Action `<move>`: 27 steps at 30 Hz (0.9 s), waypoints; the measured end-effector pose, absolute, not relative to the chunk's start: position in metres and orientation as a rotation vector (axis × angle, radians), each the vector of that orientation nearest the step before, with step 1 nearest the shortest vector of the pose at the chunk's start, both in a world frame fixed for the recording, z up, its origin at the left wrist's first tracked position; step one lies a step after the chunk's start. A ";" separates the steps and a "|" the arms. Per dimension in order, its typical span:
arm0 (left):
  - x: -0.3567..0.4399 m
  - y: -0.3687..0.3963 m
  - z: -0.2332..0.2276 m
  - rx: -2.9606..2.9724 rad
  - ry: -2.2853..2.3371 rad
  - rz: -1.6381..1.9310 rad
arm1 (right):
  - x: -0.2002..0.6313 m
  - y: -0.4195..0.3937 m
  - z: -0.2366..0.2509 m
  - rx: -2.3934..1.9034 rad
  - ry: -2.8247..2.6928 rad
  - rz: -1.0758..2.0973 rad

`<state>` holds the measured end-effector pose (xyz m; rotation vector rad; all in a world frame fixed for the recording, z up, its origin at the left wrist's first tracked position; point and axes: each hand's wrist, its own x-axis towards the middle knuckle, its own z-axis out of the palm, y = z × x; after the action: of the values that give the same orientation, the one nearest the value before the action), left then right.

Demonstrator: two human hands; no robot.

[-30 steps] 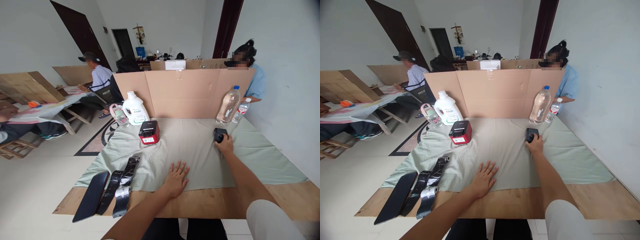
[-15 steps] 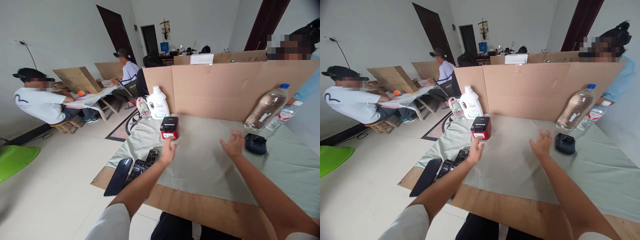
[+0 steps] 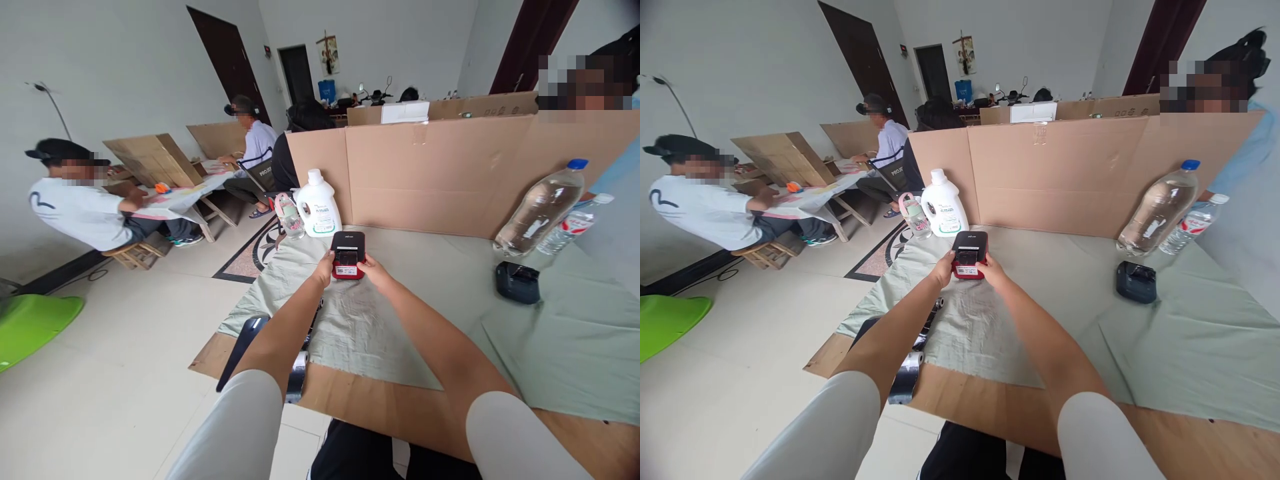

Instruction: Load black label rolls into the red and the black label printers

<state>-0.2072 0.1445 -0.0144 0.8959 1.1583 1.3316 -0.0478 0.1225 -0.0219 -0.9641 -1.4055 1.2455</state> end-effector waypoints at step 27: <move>-0.056 -0.082 -0.032 1.006 0.984 0.978 | 0.119 -0.132 -0.047 -1.337 -1.157 0.976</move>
<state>-0.0559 -0.0815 -0.0320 1.0063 0.9837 0.9783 0.1191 -0.1318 -0.0470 -1.3373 -1.1565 0.9762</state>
